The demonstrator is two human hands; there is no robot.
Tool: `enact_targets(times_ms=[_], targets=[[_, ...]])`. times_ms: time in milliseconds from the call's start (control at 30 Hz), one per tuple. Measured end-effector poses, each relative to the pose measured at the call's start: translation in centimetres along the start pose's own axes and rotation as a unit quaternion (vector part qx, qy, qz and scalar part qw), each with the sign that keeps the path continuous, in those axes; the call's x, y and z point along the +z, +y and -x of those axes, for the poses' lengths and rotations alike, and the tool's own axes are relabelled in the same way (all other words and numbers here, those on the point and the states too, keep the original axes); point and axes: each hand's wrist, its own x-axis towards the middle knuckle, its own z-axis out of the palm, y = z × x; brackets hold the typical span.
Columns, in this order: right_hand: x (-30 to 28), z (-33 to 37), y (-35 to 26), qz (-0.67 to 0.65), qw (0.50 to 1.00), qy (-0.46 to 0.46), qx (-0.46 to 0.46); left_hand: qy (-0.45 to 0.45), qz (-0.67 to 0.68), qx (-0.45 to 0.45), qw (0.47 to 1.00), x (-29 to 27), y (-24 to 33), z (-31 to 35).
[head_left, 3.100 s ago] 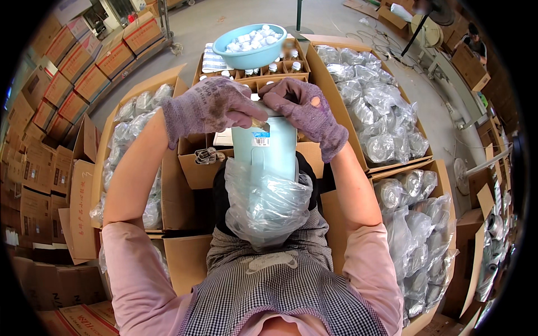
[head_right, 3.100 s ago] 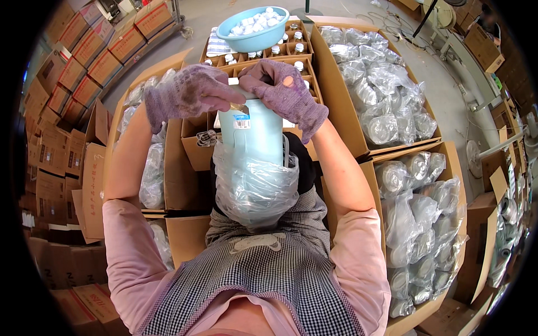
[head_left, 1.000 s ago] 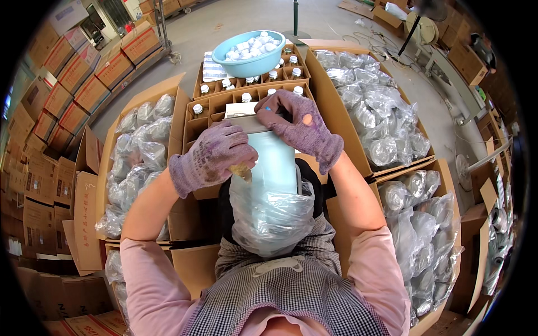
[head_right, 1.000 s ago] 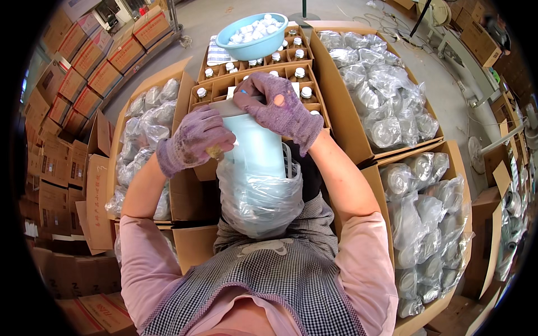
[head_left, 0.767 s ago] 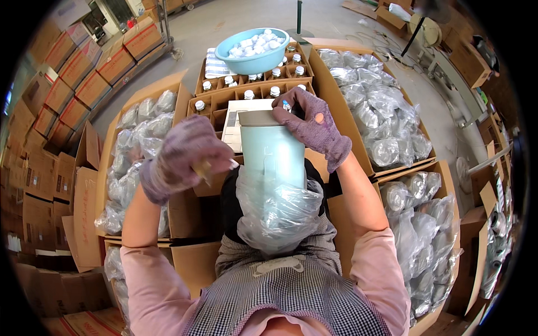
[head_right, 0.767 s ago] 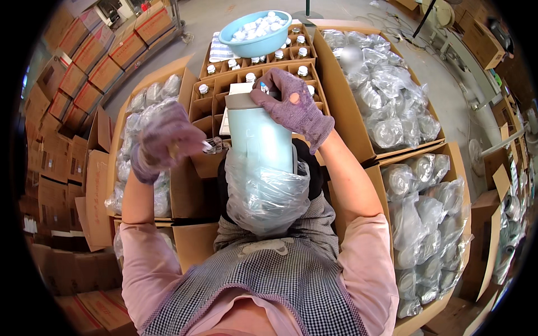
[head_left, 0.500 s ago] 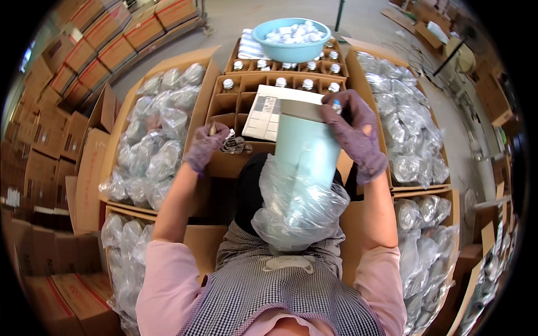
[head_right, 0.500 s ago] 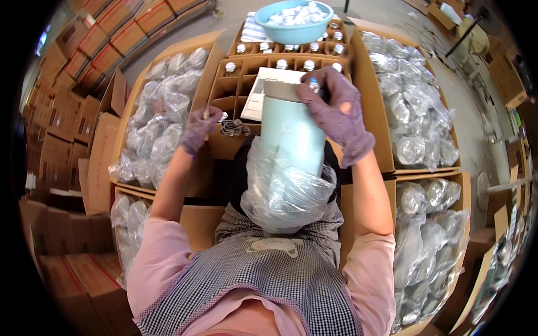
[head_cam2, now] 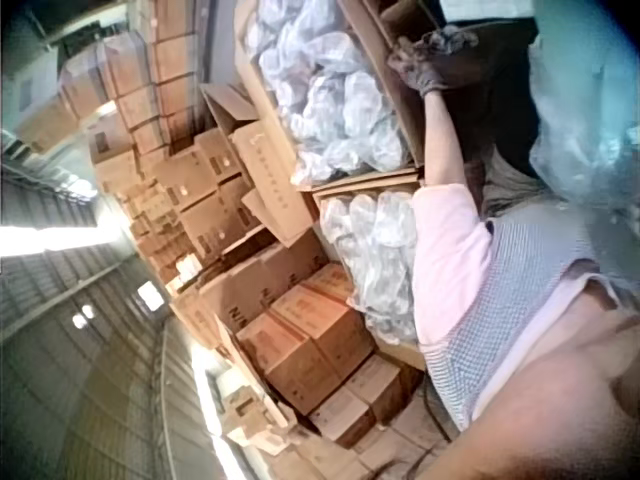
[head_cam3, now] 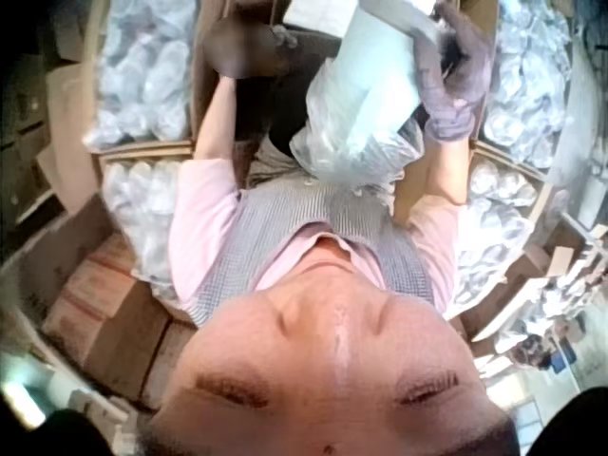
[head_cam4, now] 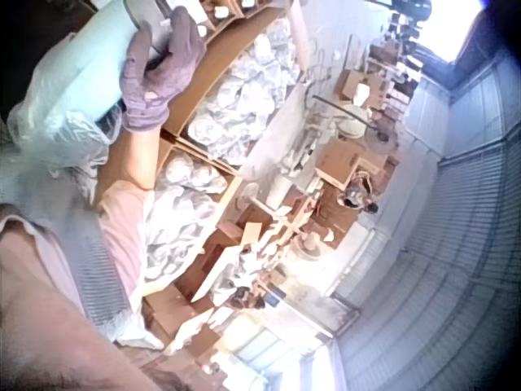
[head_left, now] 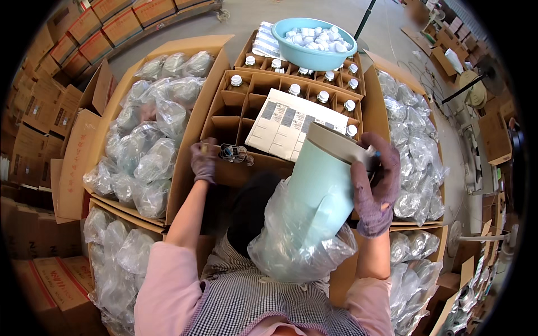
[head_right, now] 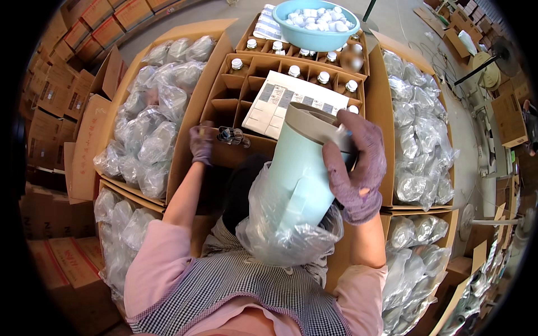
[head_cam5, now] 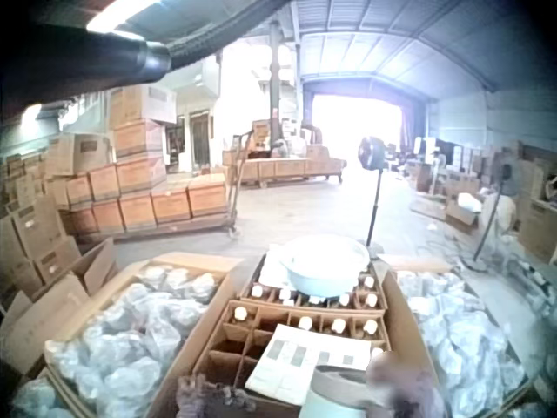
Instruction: The person assembles cylindrical containers by inserting inner liners into outer shells and securing lids. They repeatedly pick up containers from a cardboard box, fit the parts together, and place the assembled units back into the box.
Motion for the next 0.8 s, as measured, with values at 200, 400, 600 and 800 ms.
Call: enact_targets(times_ms=[200,400,600,800], targets=[[0.3,-1.1,1.0,-0.151,0.985,0.024,-0.078,-0.061,0.079,0.129,0.987,-0.7,7.4,-1.2],[0.3,-0.5,5.6,-0.179,0.957,0.116,0.197,-0.296,-0.095,0.122,0.942,9.0,12.3,-7.7],[1.2,7.5,16.9,0.103,0.934,-0.173,0.294,-0.408,-0.073,-0.003,0.910,13.8,13.5,-9.0],[6.0,7.7,23.7,0.167,0.952,-0.128,0.222,-0.423,0.141,-0.069,0.892,12.4,13.5,-7.6]])
